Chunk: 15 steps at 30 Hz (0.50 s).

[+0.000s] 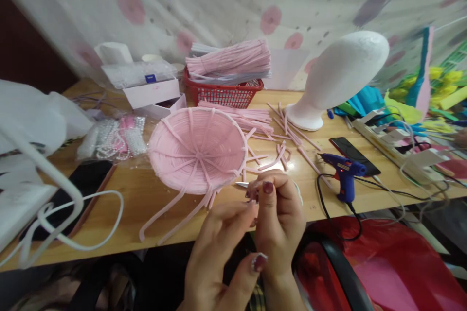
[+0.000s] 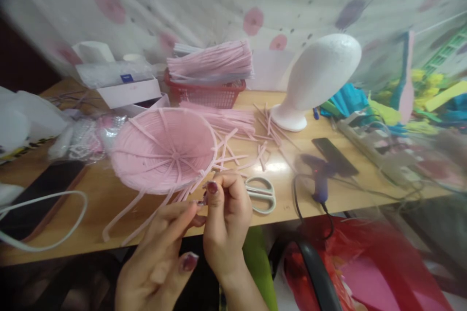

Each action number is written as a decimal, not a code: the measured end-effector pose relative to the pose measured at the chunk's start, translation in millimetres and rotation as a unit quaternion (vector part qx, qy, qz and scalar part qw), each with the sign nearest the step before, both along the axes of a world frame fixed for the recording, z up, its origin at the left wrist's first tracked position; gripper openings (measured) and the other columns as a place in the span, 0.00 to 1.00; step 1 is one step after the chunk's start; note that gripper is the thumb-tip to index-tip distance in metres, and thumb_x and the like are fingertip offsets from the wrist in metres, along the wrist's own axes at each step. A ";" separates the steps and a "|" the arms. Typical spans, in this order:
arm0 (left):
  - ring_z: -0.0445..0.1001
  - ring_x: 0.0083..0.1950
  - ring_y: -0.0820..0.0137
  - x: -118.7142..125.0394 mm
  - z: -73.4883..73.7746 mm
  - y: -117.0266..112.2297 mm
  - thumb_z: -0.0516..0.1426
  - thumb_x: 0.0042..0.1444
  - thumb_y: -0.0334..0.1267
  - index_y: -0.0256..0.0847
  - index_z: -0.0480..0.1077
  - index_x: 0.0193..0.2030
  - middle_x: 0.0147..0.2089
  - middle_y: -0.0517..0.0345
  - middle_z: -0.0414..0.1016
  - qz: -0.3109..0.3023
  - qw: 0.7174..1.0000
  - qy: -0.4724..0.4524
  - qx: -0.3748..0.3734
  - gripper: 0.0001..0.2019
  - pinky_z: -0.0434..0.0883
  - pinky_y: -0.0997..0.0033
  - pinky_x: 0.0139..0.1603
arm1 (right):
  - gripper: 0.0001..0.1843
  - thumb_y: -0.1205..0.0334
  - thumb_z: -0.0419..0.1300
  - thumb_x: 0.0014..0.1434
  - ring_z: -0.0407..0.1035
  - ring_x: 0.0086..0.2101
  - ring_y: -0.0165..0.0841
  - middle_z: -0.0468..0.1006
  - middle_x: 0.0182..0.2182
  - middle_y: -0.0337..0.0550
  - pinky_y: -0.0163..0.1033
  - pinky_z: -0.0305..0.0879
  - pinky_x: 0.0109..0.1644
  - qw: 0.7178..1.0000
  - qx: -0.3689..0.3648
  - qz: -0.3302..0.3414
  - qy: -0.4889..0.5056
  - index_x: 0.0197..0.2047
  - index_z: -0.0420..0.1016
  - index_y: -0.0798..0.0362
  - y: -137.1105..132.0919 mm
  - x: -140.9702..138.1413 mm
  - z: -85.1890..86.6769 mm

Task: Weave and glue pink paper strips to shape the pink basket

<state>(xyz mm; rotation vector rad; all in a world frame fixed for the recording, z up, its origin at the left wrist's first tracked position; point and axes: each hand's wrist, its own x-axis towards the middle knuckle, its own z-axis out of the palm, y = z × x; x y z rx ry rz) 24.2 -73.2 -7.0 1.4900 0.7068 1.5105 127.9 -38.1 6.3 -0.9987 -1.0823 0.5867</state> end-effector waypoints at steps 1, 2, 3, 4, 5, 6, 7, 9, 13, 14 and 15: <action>0.78 0.57 0.66 -1.6 0.6 1.5 0.61 0.67 0.36 0.52 0.73 0.66 0.58 0.53 0.76 -0.024 0.997 -0.058 -0.043 0.21 0.77 0.71 0.60 | 0.15 0.59 0.54 0.77 0.64 0.31 0.27 0.67 0.29 0.34 0.33 0.64 0.37 1.000 0.012 0.008 0.002 0.35 0.68 0.50 0.7 1.3 -1.4; 0.80 0.54 0.68 -3.4 1.7 3.4 0.61 0.67 0.39 0.53 0.77 0.62 0.56 0.55 0.78 -0.050 0.987 -0.119 -0.091 0.17 0.78 0.72 0.59 | 0.17 0.58 0.53 0.77 0.63 0.30 0.27 0.65 0.28 0.34 0.34 0.63 0.37 1.000 0.028 0.013 0.001 0.34 0.67 0.51 0.9 3.5 -2.7; 0.80 0.51 0.69 -5.4 3.3 5.7 0.61 0.68 0.42 0.53 0.79 0.58 0.55 0.56 0.79 -0.077 0.971 -0.177 -0.140 0.14 0.79 0.72 0.58 | 0.18 0.59 0.52 0.78 0.63 0.30 0.28 0.64 0.28 0.35 0.35 0.61 0.36 0.999 0.041 0.013 -0.003 0.33 0.66 0.51 0.7 6.9 -3.9; 0.81 0.50 0.70 -7.3 5.4 8.1 0.61 0.68 0.44 0.53 0.81 0.55 0.53 0.57 0.80 -0.104 0.951 -0.227 -0.185 0.12 0.79 0.73 0.57 | 0.20 0.59 0.51 0.78 0.62 0.30 0.28 0.63 0.27 0.35 0.36 0.60 0.36 0.999 0.051 0.006 -0.014 0.31 0.66 0.52 0.2 11.7 -5.0; 0.81 0.49 0.70 -9.1 7.8 10.4 0.61 0.67 0.46 0.52 0.82 0.53 0.51 0.57 0.81 -0.128 0.928 -0.269 -0.222 0.12 0.79 0.73 0.57 | 0.21 0.59 0.52 0.77 0.61 0.29 0.29 0.63 0.26 0.35 0.36 0.59 0.35 0.998 0.058 -0.008 -0.033 0.29 0.65 0.52 -0.4 18.3 -5.8; 0.81 0.48 0.70 -10.6 10.6 12.3 0.62 0.67 0.47 0.50 0.82 0.51 0.49 0.57 0.82 -0.148 0.907 -0.302 -0.252 0.12 0.80 0.73 0.56 | 0.23 0.60 0.53 0.77 0.61 0.28 0.29 0.62 0.24 0.35 0.37 0.58 0.34 0.996 0.060 -0.029 -0.060 0.27 0.65 0.52 -0.7 26.4 -6.5; 0.81 0.48 0.70 -11.9 13.5 13.7 0.62 0.66 0.48 0.49 0.83 0.49 0.47 0.56 0.83 -0.162 0.889 -0.329 -0.276 0.11 0.80 0.72 0.55 | 0.24 0.60 0.54 0.76 0.61 0.27 0.28 0.62 0.23 0.35 0.37 0.56 0.33 0.992 0.060 -0.062 -0.089 0.25 0.64 0.53 -0.5 35.8 -6.9; 0.81 0.46 0.70 -13.3 19.1 15.1 0.63 0.65 0.47 0.47 0.83 0.46 0.45 0.56 0.83 -0.176 0.858 -0.370 -0.309 0.10 0.80 0.72 0.53 | 0.26 0.62 0.60 0.72 0.61 0.25 0.28 0.63 0.20 0.34 0.37 0.56 0.33 0.975 0.058 -0.154 -0.150 0.21 0.64 0.53 1.8 55.5 -6.4; 0.80 0.43 0.72 -12.9 26.4 15.0 0.64 0.65 0.44 0.44 0.81 0.41 0.41 0.58 0.80 -0.185 0.829 -0.402 -0.341 0.07 0.79 0.73 0.53 | 0.11 0.66 0.76 0.55 0.72 0.38 0.33 0.77 0.35 0.39 0.39 0.66 0.43 0.953 0.053 -0.263 -0.140 0.42 0.82 0.51 5.4 74.1 1.3; 0.80 0.43 0.72 -12.5 27.5 14.8 0.64 0.65 0.43 0.44 0.81 0.40 0.41 0.58 0.79 -0.184 0.829 -0.400 -0.343 0.07 0.79 0.72 0.52 | 0.18 0.67 0.76 0.55 0.73 0.40 0.35 0.79 0.39 0.40 0.40 0.68 0.45 0.959 0.058 -0.248 -0.120 0.48 0.82 0.50 3.5 71.6 4.1; 0.80 0.42 0.71 -12.0 28.3 14.6 0.64 0.65 0.42 0.43 0.80 0.40 0.40 0.58 0.78 -0.182 0.831 -0.395 -0.346 0.06 0.80 0.71 0.51 | 0.19 0.69 0.74 0.56 0.74 0.41 0.35 0.79 0.40 0.41 0.40 0.69 0.45 0.966 0.069 -0.223 -0.109 0.50 0.81 0.49 0.2 66.9 6.8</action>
